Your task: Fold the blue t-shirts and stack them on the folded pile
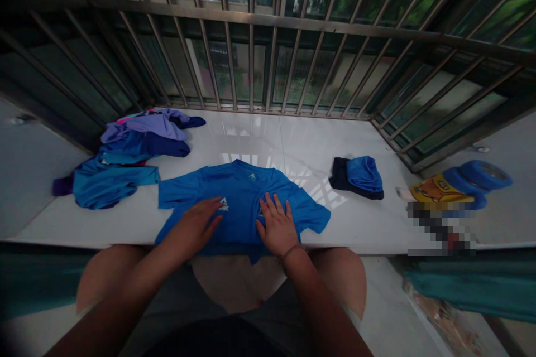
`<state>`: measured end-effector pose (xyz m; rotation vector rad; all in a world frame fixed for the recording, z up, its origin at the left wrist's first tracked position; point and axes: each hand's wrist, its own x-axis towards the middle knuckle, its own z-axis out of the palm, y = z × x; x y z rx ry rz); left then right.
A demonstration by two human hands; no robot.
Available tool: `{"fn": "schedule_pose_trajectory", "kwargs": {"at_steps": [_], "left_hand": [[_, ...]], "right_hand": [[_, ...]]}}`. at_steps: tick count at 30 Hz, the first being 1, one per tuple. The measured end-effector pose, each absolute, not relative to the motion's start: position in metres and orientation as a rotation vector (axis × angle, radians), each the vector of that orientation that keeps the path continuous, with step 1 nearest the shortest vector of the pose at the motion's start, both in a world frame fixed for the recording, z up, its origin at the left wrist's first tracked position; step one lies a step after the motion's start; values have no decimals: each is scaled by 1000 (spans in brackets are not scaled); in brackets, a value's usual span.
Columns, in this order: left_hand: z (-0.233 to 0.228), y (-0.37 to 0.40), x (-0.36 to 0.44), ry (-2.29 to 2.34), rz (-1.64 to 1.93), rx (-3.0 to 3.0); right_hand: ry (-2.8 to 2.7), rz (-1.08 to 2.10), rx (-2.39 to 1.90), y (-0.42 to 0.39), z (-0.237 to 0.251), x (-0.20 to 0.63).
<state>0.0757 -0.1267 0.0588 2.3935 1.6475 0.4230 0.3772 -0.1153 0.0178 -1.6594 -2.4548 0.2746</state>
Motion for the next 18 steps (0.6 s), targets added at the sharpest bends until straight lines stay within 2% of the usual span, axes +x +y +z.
{"fn": "schedule_pose_trajectory", "kwargs": {"at_steps": [5,8,12,18], "left_hand": [[31,-50,173,1479,272,2398],[19,-21,179,1532,273,2392],[9,-10,167,1554,321,2412],[19,-8,200,1677,406,2355]], "right_hand": [[-2253,230,-1818,-105,15,420],[-2031,102,-2098,-108,13,478],[-1887,35,-2267,-120,21,538],[-1832,52,-2371,-122,38,547]]}}
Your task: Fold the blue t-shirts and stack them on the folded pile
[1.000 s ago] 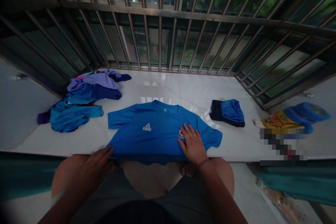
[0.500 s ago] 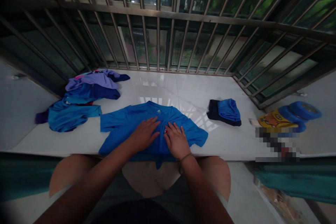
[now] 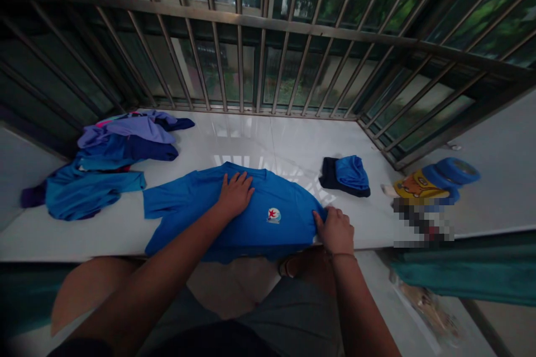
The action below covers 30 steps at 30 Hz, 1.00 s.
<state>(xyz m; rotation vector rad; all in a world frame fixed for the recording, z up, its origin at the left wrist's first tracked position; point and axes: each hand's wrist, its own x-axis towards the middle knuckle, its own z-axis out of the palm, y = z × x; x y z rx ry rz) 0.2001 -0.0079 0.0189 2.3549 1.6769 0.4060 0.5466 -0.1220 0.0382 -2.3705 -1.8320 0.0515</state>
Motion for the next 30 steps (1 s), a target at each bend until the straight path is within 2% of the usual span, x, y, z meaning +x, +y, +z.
{"fn": "schedule_pose_trajectory", "kwargs": {"at_steps": [5,11,17,25,30], "left_hand": [[26,9,244,1199,418,2582],[16,18,252,1198,357,2545],[15,20,247,1185,370,2521],[17,12,245,1021,511,2603],[15,12,246,943,402,2624]], "right_hand": [[-1779,206,-2393,-104,56,531],[-1642,155,-2399,-112,81,500],[-2210,515,-1606,-147,95,452],[-2203,275,-1710,-156,53,487],[-2280,242,-1789,-175,39,496]]}}
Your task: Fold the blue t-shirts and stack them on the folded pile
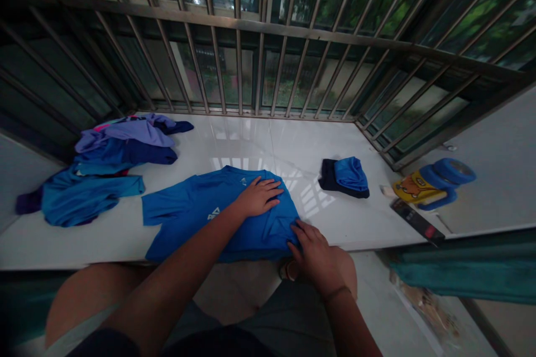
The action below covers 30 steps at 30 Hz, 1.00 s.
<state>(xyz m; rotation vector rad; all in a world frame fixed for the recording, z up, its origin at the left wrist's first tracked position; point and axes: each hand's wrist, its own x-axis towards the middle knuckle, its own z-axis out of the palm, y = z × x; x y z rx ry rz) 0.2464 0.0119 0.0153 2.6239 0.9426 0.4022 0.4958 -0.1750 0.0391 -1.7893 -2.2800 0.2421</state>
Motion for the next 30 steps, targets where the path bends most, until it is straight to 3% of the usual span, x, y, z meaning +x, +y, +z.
{"fn": "schedule_pose_trajectory", "kwargs": {"at_steps": [8,14,21,30], "left_hand": [[16,19,249,1000,356,2564],[13,21,248,988,349,2575],[16,19,248,1005,353,2582],[16,20,248,1002,359,2572]], "right_hand": [[-2418,389,-1761,-191,59,517],[-2325,577,-1971,-200,66,530],[-2265,338,-2030,-184,72,491],[-2340,438,-2153,-190,70,503]]}}
